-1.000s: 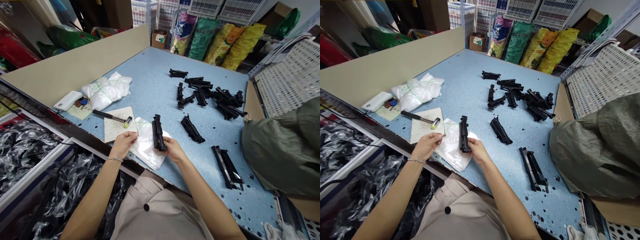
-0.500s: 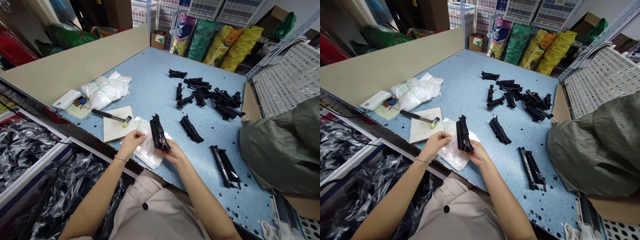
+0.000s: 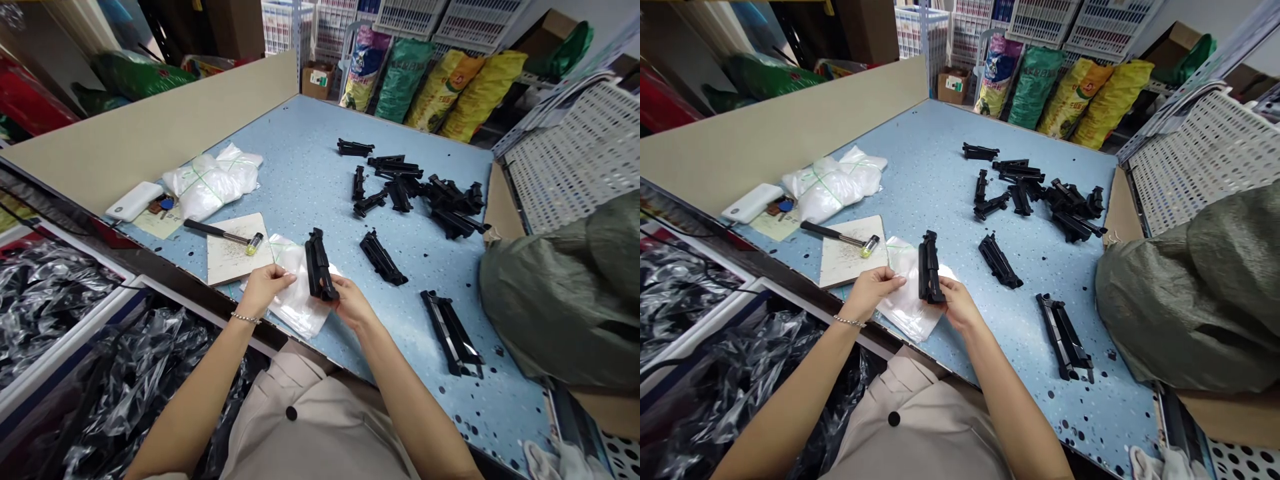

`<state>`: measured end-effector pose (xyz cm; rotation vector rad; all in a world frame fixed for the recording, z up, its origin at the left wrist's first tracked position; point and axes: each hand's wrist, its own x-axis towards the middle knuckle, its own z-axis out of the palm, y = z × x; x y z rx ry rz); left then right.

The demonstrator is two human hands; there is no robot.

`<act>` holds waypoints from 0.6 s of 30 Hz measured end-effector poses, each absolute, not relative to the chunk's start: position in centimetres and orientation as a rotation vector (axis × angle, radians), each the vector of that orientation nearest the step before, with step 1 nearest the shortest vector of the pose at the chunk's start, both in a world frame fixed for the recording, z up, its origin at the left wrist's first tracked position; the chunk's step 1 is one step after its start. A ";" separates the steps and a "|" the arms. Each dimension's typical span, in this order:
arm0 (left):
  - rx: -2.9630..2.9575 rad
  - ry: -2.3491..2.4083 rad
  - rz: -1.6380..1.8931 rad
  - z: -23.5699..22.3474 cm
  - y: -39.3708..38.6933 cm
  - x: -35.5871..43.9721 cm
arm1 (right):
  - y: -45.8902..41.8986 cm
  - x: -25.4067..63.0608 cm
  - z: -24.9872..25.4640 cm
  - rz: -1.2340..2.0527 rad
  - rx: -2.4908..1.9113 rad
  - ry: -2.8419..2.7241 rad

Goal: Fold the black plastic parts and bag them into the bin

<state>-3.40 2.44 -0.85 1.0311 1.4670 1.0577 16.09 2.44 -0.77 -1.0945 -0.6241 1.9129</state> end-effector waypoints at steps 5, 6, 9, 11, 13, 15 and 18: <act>1.271 1.557 1.064 0.1 2.9 -2.8 | 2.6 15.9 1.3 1.896 -1.022 -0.699; 1.301 1.531 1.056 0.2 3.1 -2.6 | 2.8 15.6 1.4 1.957 -1.001 -0.703; 1.282 1.465 1.085 0.3 3.4 -2.9 | 3.8 14.7 0.7 2.060 -1.001 -0.639; 1.183 1.436 1.181 0.2 3.4 -4.0 | 4.4 14.4 -0.2 2.033 -1.015 -0.571; 1.162 1.456 1.330 0.0 3.1 -5.5 | 4.8 14.3 -0.9 2.001 -1.020 -0.534; 1.377 1.569 1.389 -0.1 2.5 -6.7 | 5.0 14.3 -1.3 1.984 -1.023 -0.530; 1.854 1.716 1.169 -0.5 1.9 -7.2 | 4.9 14.2 -1.1 1.937 -1.033 -0.570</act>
